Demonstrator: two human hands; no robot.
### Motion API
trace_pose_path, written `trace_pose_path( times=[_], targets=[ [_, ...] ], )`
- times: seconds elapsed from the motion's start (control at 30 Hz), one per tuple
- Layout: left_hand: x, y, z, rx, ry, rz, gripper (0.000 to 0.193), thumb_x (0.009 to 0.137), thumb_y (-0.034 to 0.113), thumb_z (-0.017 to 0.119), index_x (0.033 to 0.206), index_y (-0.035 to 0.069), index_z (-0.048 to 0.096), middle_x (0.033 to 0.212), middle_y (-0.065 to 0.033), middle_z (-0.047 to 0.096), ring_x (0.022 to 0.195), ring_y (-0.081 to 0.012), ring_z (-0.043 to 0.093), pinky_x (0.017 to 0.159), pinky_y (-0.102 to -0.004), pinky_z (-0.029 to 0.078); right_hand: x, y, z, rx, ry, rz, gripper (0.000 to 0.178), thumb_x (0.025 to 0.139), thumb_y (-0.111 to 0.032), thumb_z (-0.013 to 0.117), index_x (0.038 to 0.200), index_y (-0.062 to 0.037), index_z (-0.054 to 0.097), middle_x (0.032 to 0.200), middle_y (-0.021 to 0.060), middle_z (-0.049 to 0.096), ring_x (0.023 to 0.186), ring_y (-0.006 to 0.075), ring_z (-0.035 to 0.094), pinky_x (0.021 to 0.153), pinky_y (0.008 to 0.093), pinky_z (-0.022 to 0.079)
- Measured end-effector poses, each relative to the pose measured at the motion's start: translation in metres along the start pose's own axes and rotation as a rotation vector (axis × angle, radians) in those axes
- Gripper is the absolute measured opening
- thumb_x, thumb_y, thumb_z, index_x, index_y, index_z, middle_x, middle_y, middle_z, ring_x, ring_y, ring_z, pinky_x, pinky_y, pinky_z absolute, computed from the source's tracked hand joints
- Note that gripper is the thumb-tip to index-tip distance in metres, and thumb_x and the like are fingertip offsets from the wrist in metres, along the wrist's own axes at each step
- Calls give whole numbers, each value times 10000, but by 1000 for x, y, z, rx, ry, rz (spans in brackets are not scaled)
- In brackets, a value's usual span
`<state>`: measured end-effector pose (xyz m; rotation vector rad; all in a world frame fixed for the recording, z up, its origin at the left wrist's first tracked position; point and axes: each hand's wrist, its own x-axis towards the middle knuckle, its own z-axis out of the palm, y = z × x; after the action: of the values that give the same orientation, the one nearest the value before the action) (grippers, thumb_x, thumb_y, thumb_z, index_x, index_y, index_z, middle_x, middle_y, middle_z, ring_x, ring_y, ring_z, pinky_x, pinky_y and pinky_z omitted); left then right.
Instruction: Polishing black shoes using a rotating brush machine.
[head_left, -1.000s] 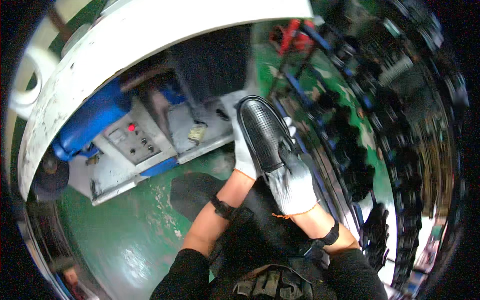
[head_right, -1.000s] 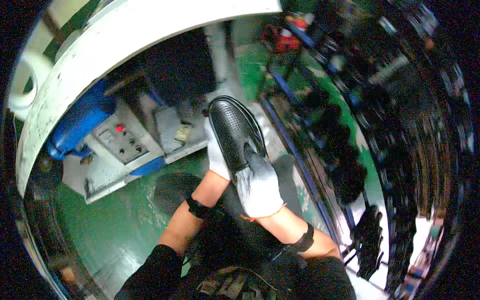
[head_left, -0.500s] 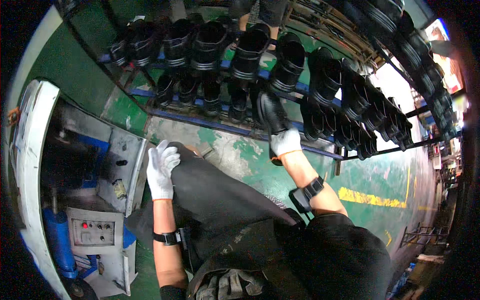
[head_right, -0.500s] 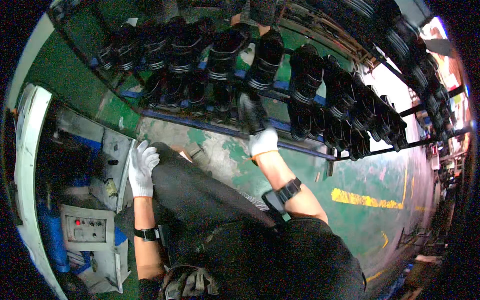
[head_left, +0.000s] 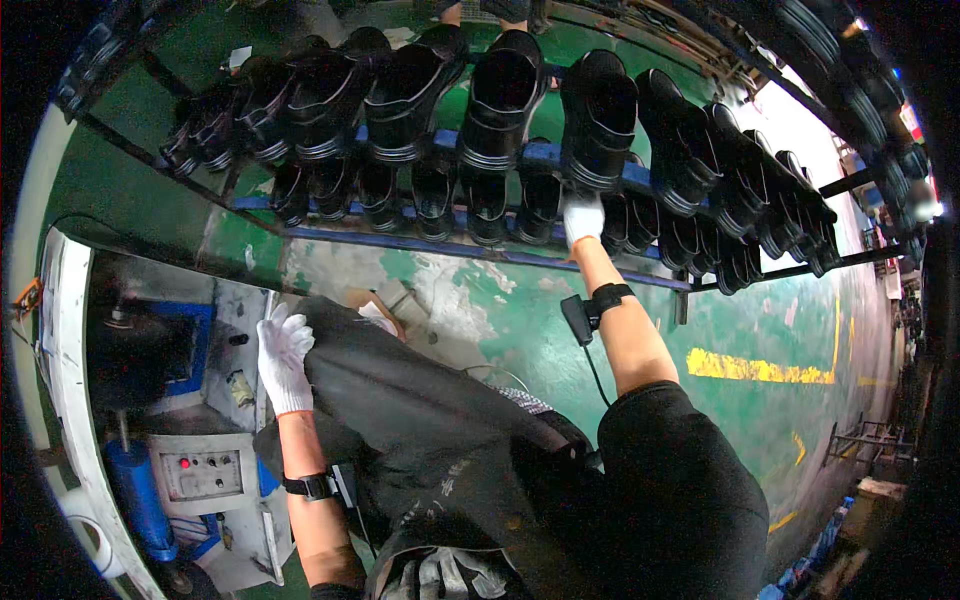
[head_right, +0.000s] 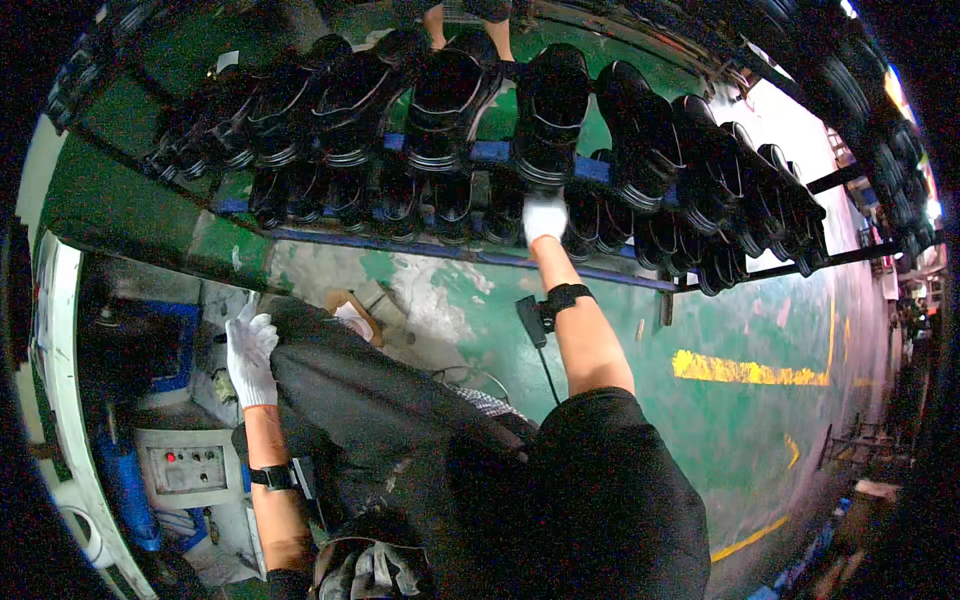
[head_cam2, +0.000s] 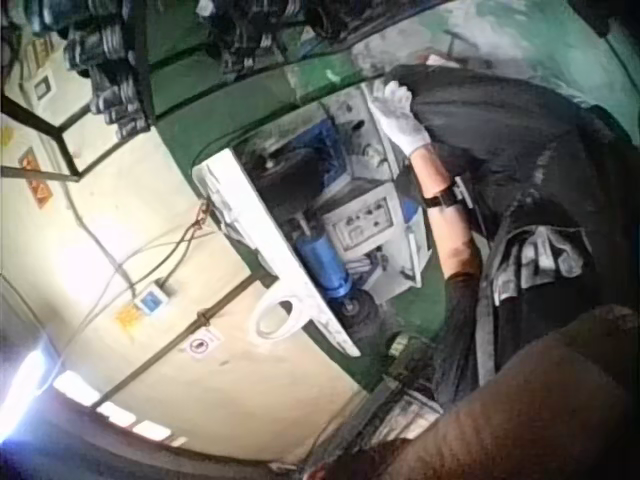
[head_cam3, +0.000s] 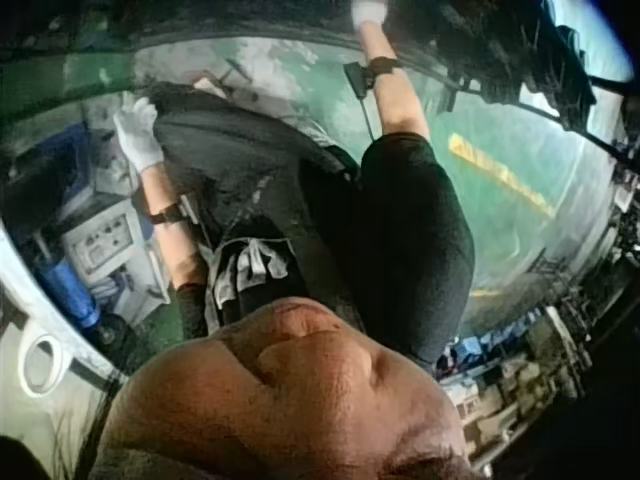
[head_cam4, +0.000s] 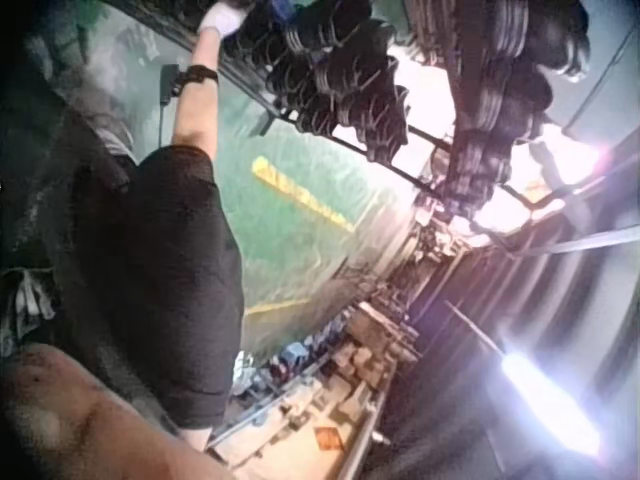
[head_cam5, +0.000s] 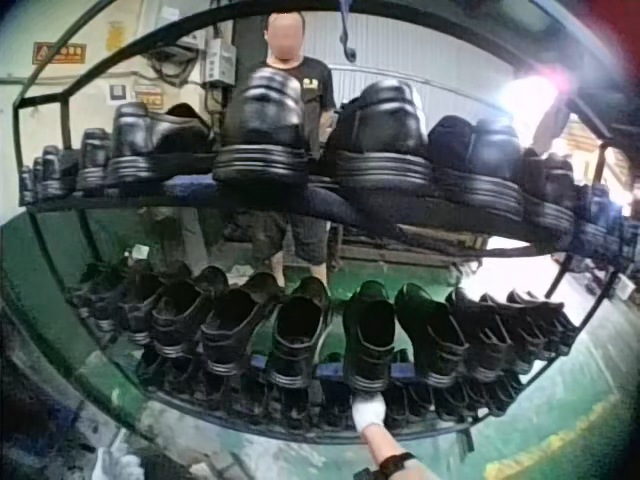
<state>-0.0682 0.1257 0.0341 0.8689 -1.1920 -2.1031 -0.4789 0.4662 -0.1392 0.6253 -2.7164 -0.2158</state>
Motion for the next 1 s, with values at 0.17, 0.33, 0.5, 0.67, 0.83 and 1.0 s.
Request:
trace_pose_path(
  times=[0.17, 0.33, 0.5, 0.67, 0.83, 1.0],
  targets=[
    [-3, 3, -15, 62, 19, 24, 566, 930, 430, 389, 1250, -37, 408, 932, -103, 605, 734, -150, 574, 668, -249, 459, -57, 36, -53, 305, -325, 275, 473, 779, -290, 586, 1157, -24, 483, 938, 226, 613, 867, 358, 601, 758, 418, 482],
    [-1, 0, -24, -18, -52, 35, 573, 926, 427, 398, 1243, -50, 405, 926, -124, 605, 730, -161, 581, 648, -253, 470, -99, -5, -90, 401, -607, 98, 422, 773, -307, 589, 1065, -9, 531, 913, 247, 607, 879, 379, 589, 756, 418, 480],
    [-2, 5, -30, -140, -70, -21, 540, 932, 400, 392, 1221, -54, 407, 914, -133, 610, 736, -169, 589, 669, -267, 482, -145, -64, -123, 1135, -586, 240, 305, 812, -72, 552, 1090, 49, 516, 896, 121, 636, 748, 211, 621, 693, 334, 500],
    [-3, 8, -50, -321, -152, -72, 485, 943, 393, 361, 1152, -32, 466, 918, -121, 608, 767, -199, 593, 720, -315, 500, -137, -146, -296, 1909, -972, 518, 148, 829, -16, 532, 963, 28, 579, 844, 88, 614, 732, 151, 606, 677, 267, 530],
    [-14, 5, -61, -603, -219, 21, 551, 915, 461, 395, 1244, 22, 434, 1131, -106, 554, 1014, -182, 541, 911, -349, 431, -116, -236, -375, 1318, -1047, -446, 129, 796, -95, 629, 835, 18, 581, 726, 86, 597, 605, 108, 535, 542, 247, 447],
    [-14, 20, -121, -970, 50, 240, 545, 895, 470, 423, 1240, 51, 472, 1177, -98, 548, 1001, -213, 553, 900, -340, 442, -130, -361, -405, 1139, -1042, -1039, 223, 797, -192, 655, 821, 18, 585, 653, 129, 558, 643, 64, 463, 583, 275, 433]
  ],
)
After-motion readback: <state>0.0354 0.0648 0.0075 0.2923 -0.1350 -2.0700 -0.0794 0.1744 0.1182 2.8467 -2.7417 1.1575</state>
